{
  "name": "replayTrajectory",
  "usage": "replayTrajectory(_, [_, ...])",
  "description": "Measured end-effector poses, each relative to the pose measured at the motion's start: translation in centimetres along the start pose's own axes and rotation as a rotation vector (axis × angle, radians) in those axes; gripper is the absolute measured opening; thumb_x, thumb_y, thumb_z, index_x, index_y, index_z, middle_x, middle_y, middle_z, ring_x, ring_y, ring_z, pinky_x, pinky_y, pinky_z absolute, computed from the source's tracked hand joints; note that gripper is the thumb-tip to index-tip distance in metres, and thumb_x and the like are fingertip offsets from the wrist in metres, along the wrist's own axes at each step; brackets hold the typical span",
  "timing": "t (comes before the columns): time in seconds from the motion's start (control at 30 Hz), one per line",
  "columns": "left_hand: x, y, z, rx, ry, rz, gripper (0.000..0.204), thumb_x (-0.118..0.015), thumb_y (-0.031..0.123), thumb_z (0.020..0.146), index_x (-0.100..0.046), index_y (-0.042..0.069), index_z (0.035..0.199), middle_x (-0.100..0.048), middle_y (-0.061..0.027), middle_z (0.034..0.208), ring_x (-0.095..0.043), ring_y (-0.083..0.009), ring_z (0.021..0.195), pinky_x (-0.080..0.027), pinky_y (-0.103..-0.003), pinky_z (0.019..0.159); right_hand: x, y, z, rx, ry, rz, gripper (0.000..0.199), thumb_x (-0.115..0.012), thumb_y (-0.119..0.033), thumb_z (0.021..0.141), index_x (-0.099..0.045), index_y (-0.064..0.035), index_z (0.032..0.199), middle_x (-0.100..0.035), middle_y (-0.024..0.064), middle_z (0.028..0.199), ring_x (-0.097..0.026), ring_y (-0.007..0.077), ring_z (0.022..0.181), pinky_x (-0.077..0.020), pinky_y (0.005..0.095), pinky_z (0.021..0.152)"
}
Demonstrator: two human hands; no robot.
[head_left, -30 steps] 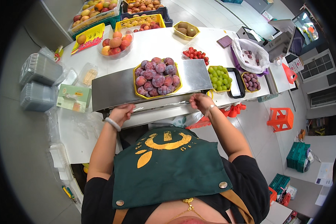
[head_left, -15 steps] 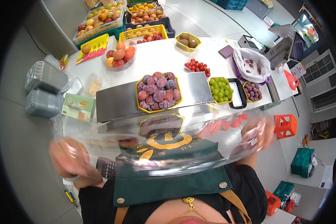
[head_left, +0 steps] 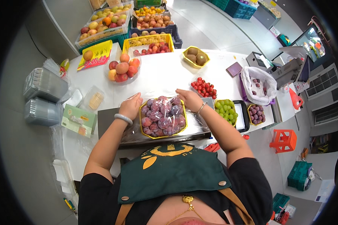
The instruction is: The person selects purple grapes from a bulk bag, places them into yellow plastic containers, and seals the containers with a vacuum sealer. They then carry the sealed containers to a refrigerated display and arrange them on the shelf alongside other packaged fruits.
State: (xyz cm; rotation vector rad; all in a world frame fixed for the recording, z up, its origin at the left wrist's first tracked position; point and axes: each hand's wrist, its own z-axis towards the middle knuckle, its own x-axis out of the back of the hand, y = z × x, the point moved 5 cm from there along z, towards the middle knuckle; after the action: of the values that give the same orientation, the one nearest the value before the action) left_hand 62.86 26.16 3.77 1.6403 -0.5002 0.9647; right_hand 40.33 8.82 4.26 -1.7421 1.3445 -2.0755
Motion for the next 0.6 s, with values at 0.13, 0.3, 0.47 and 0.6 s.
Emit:
replayTrajectory(0.13, [0.7, 3.7, -2.7, -0.207, 0.127, 0.222, 0.041, -0.048, 0.024, 0.092, -0.056, 0.008, 0.13, -0.058, -0.0161, 0.128, -0.051, -0.0327, 0.121, -0.04, -0.042, 0.1, -0.3, -1.9, -1.9, 0.219, -0.067, -0.214, 0.044, -0.058, -0.024, 0.088, -0.054, -0.0117, 0.13, -0.052, 0.0158, 0.135, -0.055, 0.0344, 0.117, -0.0452, 0.0411, 0.096])
replayTrajectory(0.3, [1.4, 6.2, -4.2, -0.306, 0.025, 0.024, 0.04, -0.051, 0.013, 0.088, -0.06, 0.014, 0.127, -0.058, -0.0088, 0.13, -0.049, -0.0308, 0.123, -0.036, -0.043, 0.103, 0.2, -4.7, -3.5, 0.495, -0.043, -0.169, 0.045, -0.059, -0.02, 0.087, -0.053, -0.0077, 0.13, -0.051, 0.0157, 0.136, -0.051, 0.0342, 0.121, -0.0417, 0.0419, 0.1])
replayTrajectory(0.47, [1.4, 5.8, -6.7, -0.101, -0.16, -0.617, 0.037, -0.047, 0.014, 0.094, -0.055, 0.005, 0.129, -0.058, -0.0124, 0.129, -0.054, -0.0256, 0.118, -0.04, -0.034, 0.1, -0.2, -4.3, -7.3, 0.033, -0.171, 0.424, 0.029, -0.053, -0.012, 0.091, -0.056, -0.0024, 0.118, -0.065, 0.016, 0.106, -0.063, 0.0275, 0.098, -0.0496, 0.0357, 0.084])
replayTrajectory(0.6, [1.5, 2.6, -8.0, 0.342, -0.174, -0.695, 0.028, -0.048, 0.013, 0.095, -0.061, 0.004, 0.118, -0.066, -0.0063, 0.094, -0.061, -0.0125, 0.083, -0.048, -0.024, 0.074, -2.0, -2.9, -10.2, -0.461, -0.298, 0.668, 0.022, -0.053, -0.021, 0.096, -0.058, -0.0015, 0.106, -0.068, 0.0093, 0.081, -0.066, 0.0156, 0.069, -0.0526, 0.0287, 0.061])
